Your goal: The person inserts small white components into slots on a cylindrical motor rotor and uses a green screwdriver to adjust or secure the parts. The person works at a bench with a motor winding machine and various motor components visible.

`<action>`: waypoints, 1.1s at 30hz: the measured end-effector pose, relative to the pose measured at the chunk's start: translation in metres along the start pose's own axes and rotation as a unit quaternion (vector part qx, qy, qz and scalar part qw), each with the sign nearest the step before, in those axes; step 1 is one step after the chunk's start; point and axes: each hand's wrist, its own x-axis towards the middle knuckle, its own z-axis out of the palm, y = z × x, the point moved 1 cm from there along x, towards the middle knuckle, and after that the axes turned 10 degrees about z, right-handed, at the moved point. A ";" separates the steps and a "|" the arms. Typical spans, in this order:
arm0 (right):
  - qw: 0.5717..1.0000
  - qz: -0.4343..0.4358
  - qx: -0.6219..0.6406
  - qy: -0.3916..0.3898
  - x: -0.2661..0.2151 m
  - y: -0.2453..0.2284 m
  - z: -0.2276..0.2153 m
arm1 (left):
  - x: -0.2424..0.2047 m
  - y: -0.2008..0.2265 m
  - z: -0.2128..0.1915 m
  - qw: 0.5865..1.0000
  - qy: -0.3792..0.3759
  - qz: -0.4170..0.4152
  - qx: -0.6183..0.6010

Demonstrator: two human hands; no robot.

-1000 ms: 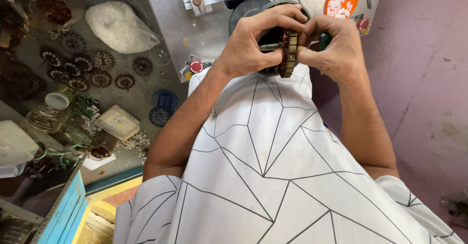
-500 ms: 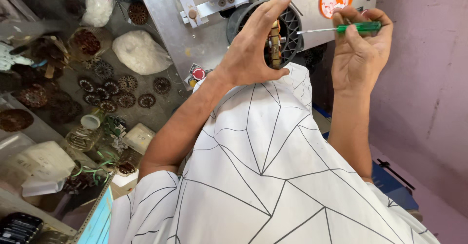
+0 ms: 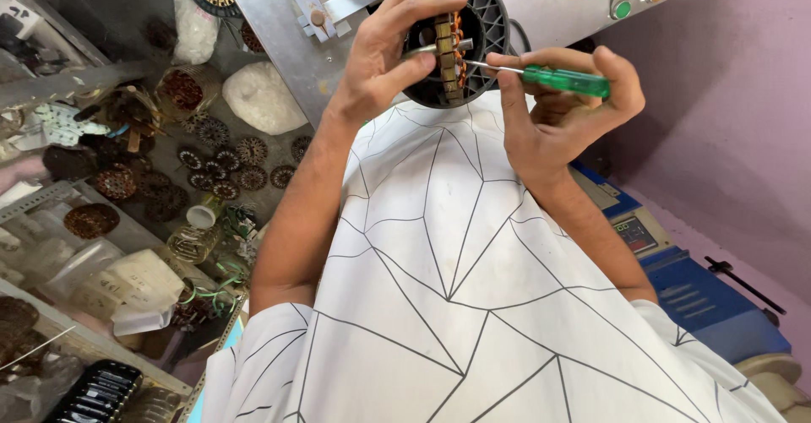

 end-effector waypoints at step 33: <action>0.990 -0.021 -0.067 -0.121 0.038 -0.025 0.009 | 0.005 -0.020 -0.013 0.994 -0.020 -0.012 -0.111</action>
